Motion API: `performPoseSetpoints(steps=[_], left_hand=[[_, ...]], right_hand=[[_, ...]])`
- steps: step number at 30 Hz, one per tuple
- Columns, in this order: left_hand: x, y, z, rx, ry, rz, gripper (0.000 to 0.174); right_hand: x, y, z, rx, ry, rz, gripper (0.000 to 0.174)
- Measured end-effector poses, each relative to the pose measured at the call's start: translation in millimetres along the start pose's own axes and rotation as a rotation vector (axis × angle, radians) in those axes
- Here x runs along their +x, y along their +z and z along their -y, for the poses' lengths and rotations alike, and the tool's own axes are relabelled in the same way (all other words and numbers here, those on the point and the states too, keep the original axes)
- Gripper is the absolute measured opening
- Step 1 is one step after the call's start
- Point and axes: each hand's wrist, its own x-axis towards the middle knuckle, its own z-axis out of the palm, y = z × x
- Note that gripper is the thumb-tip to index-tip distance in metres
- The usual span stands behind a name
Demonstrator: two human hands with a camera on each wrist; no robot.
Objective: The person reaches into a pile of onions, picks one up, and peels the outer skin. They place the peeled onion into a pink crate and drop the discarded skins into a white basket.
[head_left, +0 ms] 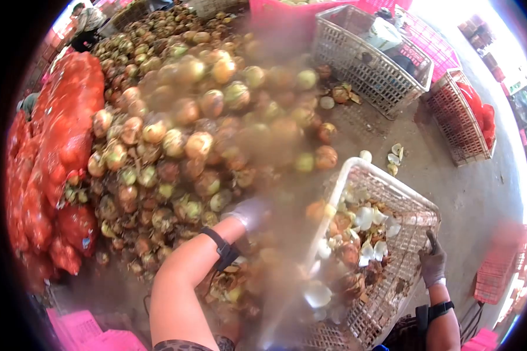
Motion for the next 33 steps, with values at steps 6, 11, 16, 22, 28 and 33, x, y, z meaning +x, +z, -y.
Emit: performPoseSetpoints(steps=[6,11,16,22,28,33], left_hand=[[-85.8,-20.1,24.7,-0.212,0.039,-0.308,0.030],[-202.1,-26.3,21.1,-0.201,-0.355,-0.125,0.027],[-229.8,-71.8,-28.0,-0.117,0.015,-0.235,0.027],[-48.9,-5.2,-10.0,0.015,-0.007,-0.188,0.027],[-99.4,-27.6,-9.8,-0.419,-0.106,-0.351,0.039],[-207.9,-78.1,18.7,-0.710,-0.062,-0.485,0.065]], right_hand=[[14.9,8.2,94.1,-0.198,-0.122,0.151,0.051],[24.5,6.5,118.0,-0.129,-0.194,0.224,0.052],[11.1,-0.7,90.6,-0.142,-0.188,0.121,0.050],[8.7,25.6,62.9,0.248,-0.084,0.036,0.043],[43.3,34.9,1.9,0.405,-0.028,0.139,0.045],[64.9,54.7,5.9,0.139,-0.223,0.147,0.046]])
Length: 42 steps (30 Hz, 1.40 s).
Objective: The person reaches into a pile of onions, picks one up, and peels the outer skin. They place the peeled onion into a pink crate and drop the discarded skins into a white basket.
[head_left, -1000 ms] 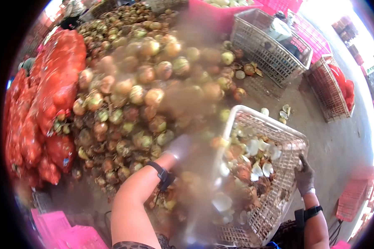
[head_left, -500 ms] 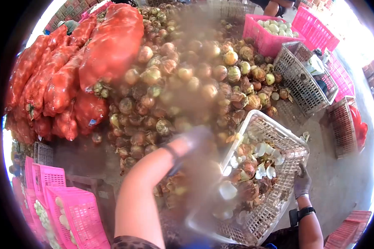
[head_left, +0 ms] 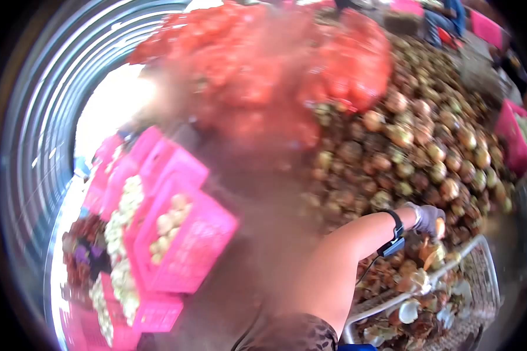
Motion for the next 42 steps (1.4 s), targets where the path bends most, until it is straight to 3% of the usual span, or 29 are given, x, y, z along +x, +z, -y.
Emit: performPoseSetpoints(steps=[2,3,5,8,9,10,12,13,15,16,17,18,19,21,22,23,24,25,26,27,28,29,32,34,35,37,38,41,42], left_hand=[[-38.9,-37.4,-1.2,-0.090,0.042,-0.062,0.068],[-87.5,-63.0,-28.0,-0.179,0.070,-0.030,0.060],[-172.5,-81.6,-49.8,-0.569,-0.100,-0.109,0.041],[-238.4,-79.6,-12.2,-1.004,0.130,-0.027,0.054],[-252.6,-75.9,5.4,-1.122,0.206,0.004,0.064],[-281.7,-68.4,4.0,-1.206,0.152,-0.019,0.063],[-338.6,-52.1,-10.0,-1.388,0.046,-0.066,0.061],[-374.7,-41.2,-48.5,-1.386,-0.074,-0.167,0.056],[-408.0,-19.9,-64.2,-1.228,-0.110,-0.350,0.051],[-402.0,-8.5,-59.9,-1.336,-0.152,-0.294,0.046],[-400.7,1.8,-58.8,-1.213,-0.123,-0.317,0.055],[-396.6,16.4,-59.8,-1.268,-0.116,-0.270,0.050],[-393.5,29.9,-64.4,-1.174,-0.025,-0.275,0.044],[-402.9,49.1,-82.4,-0.945,0.204,-0.234,0.035],[-415.6,54.9,-95.6,-0.817,0.348,-0.196,0.032],[-437.5,58.1,-112.4,-0.785,0.463,-0.043,0.030],[-442.9,62.9,-118.1,-0.507,0.465,-0.203,0.027],[-448.0,67.8,-123.5,-0.227,0.429,-0.363,0.028],[-475.3,68.9,-139.3,-0.246,0.285,-0.387,0.034],[-495.3,70.2,-146.3,-0.266,0.142,-0.406,0.041],[-503.1,77.1,-140.4,-0.261,0.221,-0.436,0.042],[-509.7,83.5,-135.5,-0.256,0.300,-0.467,0.044],[-577.5,69.9,-168.4,-0.323,0.145,-0.358,0.041],[-540.3,87.7,-136.0,-0.147,0.210,-0.438,0.036],[-508.8,106.2,-111.2,0.074,0.295,-0.665,0.032],[-541.3,88.7,-140.9,-0.045,0.008,-0.366,0.032],[-516.0,100.6,-124.3,0.077,0.064,-0.427,0.029],[-463.3,135.7,-97.4,-0.217,0.374,-0.654,0.023],[-453.7,140.2,-100.1,-0.391,0.305,-0.557,0.024]], right_hand=[[1.5,-4.1,13.6,-0.092,-0.034,0.003,0.047],[1.2,-8.6,20.0,-0.138,-0.054,0.007,0.047],[-0.8,-16.3,30.6,-0.200,-0.110,0.010,0.047],[-7.4,-20.1,47.0,-0.279,-0.310,-0.006,0.047],[-11.0,-16.4,61.0,-0.378,-0.378,-0.006,0.047],[-30.2,-22.2,111.4,-0.936,-0.284,0.059,0.056],[-69.2,-13.7,166.0,0.005,-0.226,0.371,0.054],[-93.1,-8.3,190.4,0.475,-0.180,0.513,0.053],[-164.3,8.9,259.4,0.391,-0.184,0.591,0.052],[-212.5,16.3,300.7,0.460,-0.279,0.608,0.060],[-258.7,24.5,334.3,0.493,-0.402,0.599,0.066],[-304.8,32.7,367.9,0.526,-0.525,0.589,0.073],[-340.8,37.3,394.1,0.518,-0.676,0.554,0.078],[-374.5,51.1,417.3,0.604,-0.690,0.714,0.079],[-383.6,59.7,422.4,0.526,-0.816,0.528,0.076],[-391.5,64.7,426.5,0.445,-0.931,0.337,0.074],[-386.5,58.2,425.1,0.465,-0.550,0.533,0.066],[-387.1,55.3,415.8,0.632,-0.313,0.704,0.062],[-395.2,48.0,414.7,0.787,-0.042,0.820,0.062],[-407.2,42.5,413.9,0.922,0.070,0.852,0.061],[-426.7,32.8,420.9,1.055,0.188,0.873,0.063],[-428.0,26.4,420.4,1.017,0.191,0.850,0.063],[-411.9,18.9,397.5,0.980,0.229,0.895,0.065],[-393.5,23.7,379.6,0.952,0.255,0.862,0.058],[-384.5,24.2,373.2,0.936,0.262,0.841,0.055],[-393.5,22.4,382.5,0.887,0.189,0.817,0.060],[-398.0,21.1,387.7,0.862,0.154,0.804,0.062],[-377.5,12.0,379.4,0.910,0.238,1.022,0.065],[-375.1,8.3,378.2,0.934,0.274,1.092,0.065]])
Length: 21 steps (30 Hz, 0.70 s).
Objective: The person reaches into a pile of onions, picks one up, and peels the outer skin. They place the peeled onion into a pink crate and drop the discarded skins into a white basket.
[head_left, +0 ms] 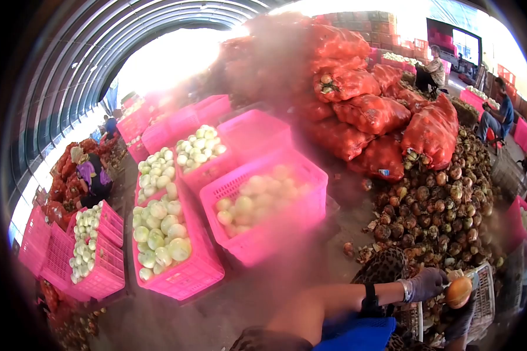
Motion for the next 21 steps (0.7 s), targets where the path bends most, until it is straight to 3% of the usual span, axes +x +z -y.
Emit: performPoseSetpoints(steps=[4,7,9,10,11,14,15,16,17,19,21], left_hand=[[16.3,30.9,2.6,-0.313,-0.025,0.224,0.090],[38.7,67.5,7.4,-0.288,0.001,0.117,0.085],[60.3,91.4,10.6,-0.282,0.065,0.046,0.095],[72.6,103.4,13.9,-0.282,0.086,0.048,0.089],[73.6,101.0,2.3,-0.263,0.077,0.053,0.084],[77.2,72.9,-28.7,-0.137,-0.009,0.157,0.067],[86.0,63.8,-41.2,-0.031,-0.041,0.202,0.062],[99.7,55.4,-52.6,0.112,-0.061,0.248,0.057],[111.3,53.1,-62.3,0.297,-0.074,0.299,0.052],[133.8,57.4,-65.3,0.356,-0.194,0.343,0.042],[132.5,70.1,-36.6,-0.522,-0.303,0.104,0.073]], right_hand=[[-9.0,-10.3,11.2,-0.005,-0.116,-0.008,0.065],[-3.8,-17.5,21.9,0.066,-0.158,-0.065,0.066],[4.0,-36.5,25.3,0.132,-0.092,0.089,0.069],[11.3,-51.0,26.6,0.149,-0.037,0.223,0.071],[8.2,-4.5,32.7,0.232,-0.099,-0.059,0.069],[6.2,-20.2,78.6,-0.483,-0.306,-0.141,0.030],[-5.5,-8.4,95.8,-0.669,-0.180,-0.276,0.023],[-1.1,-17.1,93.8,-0.713,-0.336,-0.370,0.015],[17.7,-45.7,78.2,-0.690,-0.564,-0.304,0.010],[33.2,-72.6,67.2,-0.875,-0.813,-0.317,0.012],[35.3,-86.9,64.8,-0.790,-0.589,-0.120,0.012]])
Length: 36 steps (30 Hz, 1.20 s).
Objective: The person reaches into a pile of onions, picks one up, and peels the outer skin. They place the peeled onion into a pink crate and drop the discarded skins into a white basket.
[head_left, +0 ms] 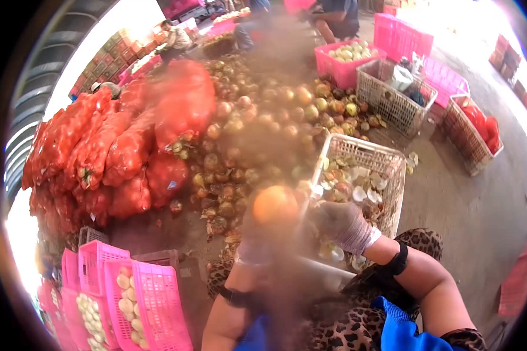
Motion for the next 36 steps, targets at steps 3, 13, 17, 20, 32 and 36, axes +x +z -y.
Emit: performPoseSetpoints(steps=[3,13,17,20,32,36], left_hand=[[-1.5,6.2,7.8,-0.406,0.036,0.027,0.096],[2.2,8.5,20.8,-0.239,0.194,-0.015,0.101],[3.7,2.6,25.5,-0.185,0.265,-0.021,0.099],[1.3,1.8,27.5,-0.063,0.354,-0.004,0.098],[-31.1,14.9,-18.1,0.221,0.215,0.015,0.079],[-11.4,-25.2,62.9,-0.506,-0.005,0.083,0.069]], right_hand=[[-14.7,4.6,14.4,-0.212,-0.135,0.162,0.014],[1.0,30.7,-42.2,-0.111,-0.364,0.123,0.010],[-1.3,29.8,-26.5,-0.193,-0.419,0.103,0.014],[-3.0,19.0,9.2,-0.536,-0.454,0.065,0.016],[-7.0,10.2,-24.7,-0.411,-0.012,0.227,0.017],[-4.6,32.2,7.7,-0.261,-0.189,0.020,0.018]])
